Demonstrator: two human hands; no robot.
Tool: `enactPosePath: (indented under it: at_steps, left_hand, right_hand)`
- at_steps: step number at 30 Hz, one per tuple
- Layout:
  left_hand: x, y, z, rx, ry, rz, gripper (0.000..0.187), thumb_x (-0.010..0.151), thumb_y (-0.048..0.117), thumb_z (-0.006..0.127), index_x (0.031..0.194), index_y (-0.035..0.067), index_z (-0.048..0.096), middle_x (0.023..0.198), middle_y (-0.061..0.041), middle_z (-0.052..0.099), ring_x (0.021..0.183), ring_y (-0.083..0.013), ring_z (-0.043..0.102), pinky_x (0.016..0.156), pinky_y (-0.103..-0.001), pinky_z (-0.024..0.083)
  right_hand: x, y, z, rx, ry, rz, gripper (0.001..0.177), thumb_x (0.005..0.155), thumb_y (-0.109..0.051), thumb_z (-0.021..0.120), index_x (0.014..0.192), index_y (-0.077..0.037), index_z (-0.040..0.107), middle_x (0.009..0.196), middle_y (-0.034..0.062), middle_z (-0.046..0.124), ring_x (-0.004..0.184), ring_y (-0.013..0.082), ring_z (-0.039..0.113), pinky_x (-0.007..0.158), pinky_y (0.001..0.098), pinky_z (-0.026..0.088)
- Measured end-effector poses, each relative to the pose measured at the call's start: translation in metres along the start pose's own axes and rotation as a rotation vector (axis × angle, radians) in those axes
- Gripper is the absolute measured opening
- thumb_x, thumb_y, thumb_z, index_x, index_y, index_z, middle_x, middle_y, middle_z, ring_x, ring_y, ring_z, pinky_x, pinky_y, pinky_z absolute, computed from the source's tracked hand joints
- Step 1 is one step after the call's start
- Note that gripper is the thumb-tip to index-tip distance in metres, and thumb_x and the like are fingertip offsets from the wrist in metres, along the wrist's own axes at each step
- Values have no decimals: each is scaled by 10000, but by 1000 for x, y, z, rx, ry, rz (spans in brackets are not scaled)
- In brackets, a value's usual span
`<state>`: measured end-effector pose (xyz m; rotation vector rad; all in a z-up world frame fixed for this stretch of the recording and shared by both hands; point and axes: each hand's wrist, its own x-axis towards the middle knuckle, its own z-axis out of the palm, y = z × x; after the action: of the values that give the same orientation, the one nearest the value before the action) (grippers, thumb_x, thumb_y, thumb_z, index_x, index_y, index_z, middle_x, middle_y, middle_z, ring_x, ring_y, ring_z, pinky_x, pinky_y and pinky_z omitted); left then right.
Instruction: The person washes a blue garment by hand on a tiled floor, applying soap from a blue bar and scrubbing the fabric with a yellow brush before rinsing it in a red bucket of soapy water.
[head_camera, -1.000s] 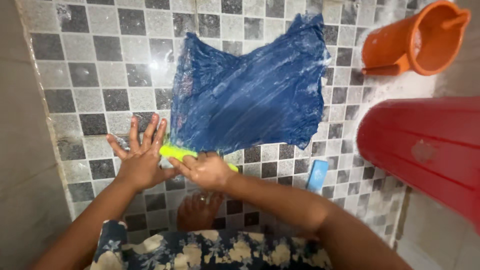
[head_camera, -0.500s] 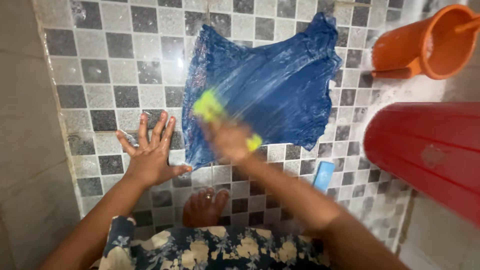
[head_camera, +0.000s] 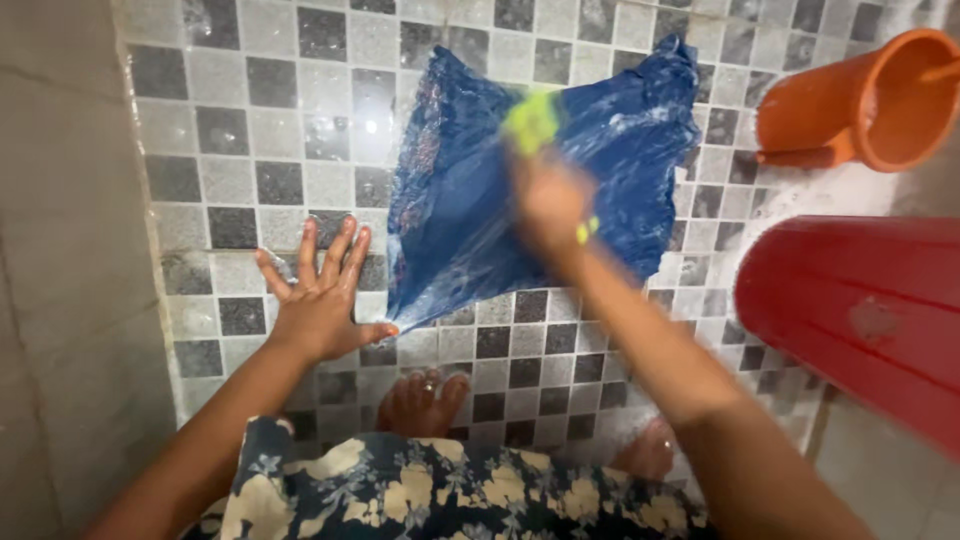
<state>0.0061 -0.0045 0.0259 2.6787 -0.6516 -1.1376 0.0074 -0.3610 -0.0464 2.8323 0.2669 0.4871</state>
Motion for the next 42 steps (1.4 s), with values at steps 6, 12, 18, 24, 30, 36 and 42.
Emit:
enactPosePath:
  at_steps: [6, 12, 18, 24, 30, 36, 42]
  left_hand:
    - [1, 3, -11, 79, -158, -46, 1430, 613, 820, 742, 1611, 258, -113, 1714, 50, -191, 1550, -330, -241, 1070, -808, -152]
    - [-3, 4, -15, 13, -116, -28, 1432, 600, 802, 752, 1617, 281, -113, 1704, 59, -174, 1548, -328, -227, 1074, -805, -161]
    - [-4, 1, -12, -2, -111, -7, 1405, 634, 770, 762, 1613, 264, -109, 1708, 37, -177, 1545, -347, -234, 1052, -817, -159]
    - [-3, -3, -3, -26, -37, 14, 1418, 614, 781, 751, 1624, 260, -96, 1709, 48, -141, 1552, -344, -211, 1060, -821, -159]
    - [-1, -3, -7, -31, -80, 12, 1449, 593, 809, 741, 1612, 244, -121, 1699, 44, -186, 1535, -353, -247, 1055, -813, -175]
    - [2, -6, 2, -20, -66, 21, 1439, 593, 808, 749, 1597, 182, -70, 1715, 28, -161, 1536, -359, -244, 1041, -816, -183]
    - [1, -4, 6, -46, 25, 40, 1425, 558, 807, 739, 1608, 234, -36, 1702, 17, -105, 1536, -356, -217, 1041, -824, -168]
  right_hand:
    - [3, -103, -58, 698, -397, -715, 598, 830, -210, 580, 1427, -235, 548, 1277, 161, 700, 818, 253, 754, 471, 336, 592]
    - [150, -1, 7, 180, -193, -68, 638, 902, -73, 540, 1527, -149, 440, 817, 103, 702, 541, 262, 650, 415, 419, 493]
    - [-27, -123, -85, 683, -585, -748, 354, 944, -196, 510, 1278, -196, 626, 870, 72, 725, 680, 276, 702, 587, 458, 563]
    - [139, -29, 17, 315, -450, -187, 158, 1062, -231, 506, 1137, -195, 641, 803, 96, 717, 666, 301, 699, 518, 456, 542]
    - [86, -75, -18, 495, -268, -264, 269, 905, -124, 535, 1147, -137, 652, 846, 121, 713, 715, 319, 705, 607, 487, 551]
    - [21, -111, -44, 857, -1137, -181, 477, 1014, -595, 454, 1222, -208, 639, 774, 131, 699, 713, 290, 715, 656, 459, 594]
    - [186, -13, 35, 267, -260, 122, 135, 1008, -189, 521, 1036, -155, 648, 753, 134, 698, 644, 312, 707, 487, 489, 512]
